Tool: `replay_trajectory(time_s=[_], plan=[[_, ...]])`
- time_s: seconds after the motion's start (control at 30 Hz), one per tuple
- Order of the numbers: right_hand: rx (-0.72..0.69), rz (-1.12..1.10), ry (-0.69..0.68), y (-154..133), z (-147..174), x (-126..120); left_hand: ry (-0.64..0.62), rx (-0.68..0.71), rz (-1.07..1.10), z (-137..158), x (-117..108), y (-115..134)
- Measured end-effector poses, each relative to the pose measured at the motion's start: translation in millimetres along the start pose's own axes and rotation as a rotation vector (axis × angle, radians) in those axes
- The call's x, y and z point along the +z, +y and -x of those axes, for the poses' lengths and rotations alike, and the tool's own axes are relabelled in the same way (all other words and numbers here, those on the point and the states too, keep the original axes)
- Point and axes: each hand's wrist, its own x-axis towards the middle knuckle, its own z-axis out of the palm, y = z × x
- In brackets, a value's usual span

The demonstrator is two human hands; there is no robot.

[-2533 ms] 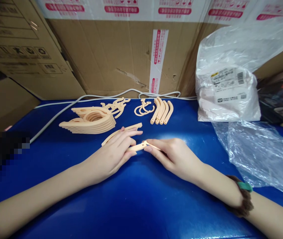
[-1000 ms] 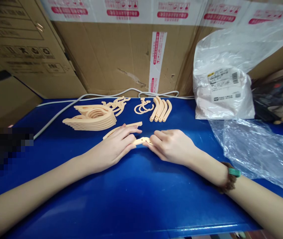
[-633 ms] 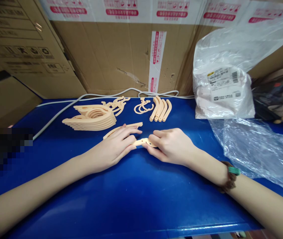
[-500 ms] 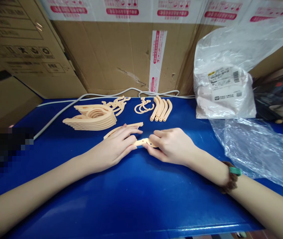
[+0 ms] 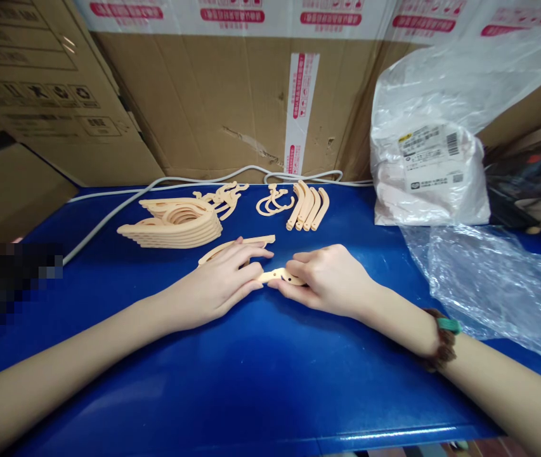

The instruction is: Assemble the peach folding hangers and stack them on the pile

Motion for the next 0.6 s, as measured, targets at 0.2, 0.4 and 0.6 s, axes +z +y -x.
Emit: replay_trajectory(time_s=[0.2, 0.4, 0.6], plan=[[-0.033, 0.041, 0.003, -0.1, 1.4, 2.1, -0.005, 0.027, 0.0, 0.6, 1.6, -1.6], [-0.034, 0.043, 0.002, -0.5, 1.6, 2.7, -0.005, 0.038, 0.005, 1.7, 0.7, -1.7], [-0.031, 0.006, -0.012, 1.0, 1.9, 3.1, -0.012, 0.045, 0.011, 1.4, 0.0, -0.3]])
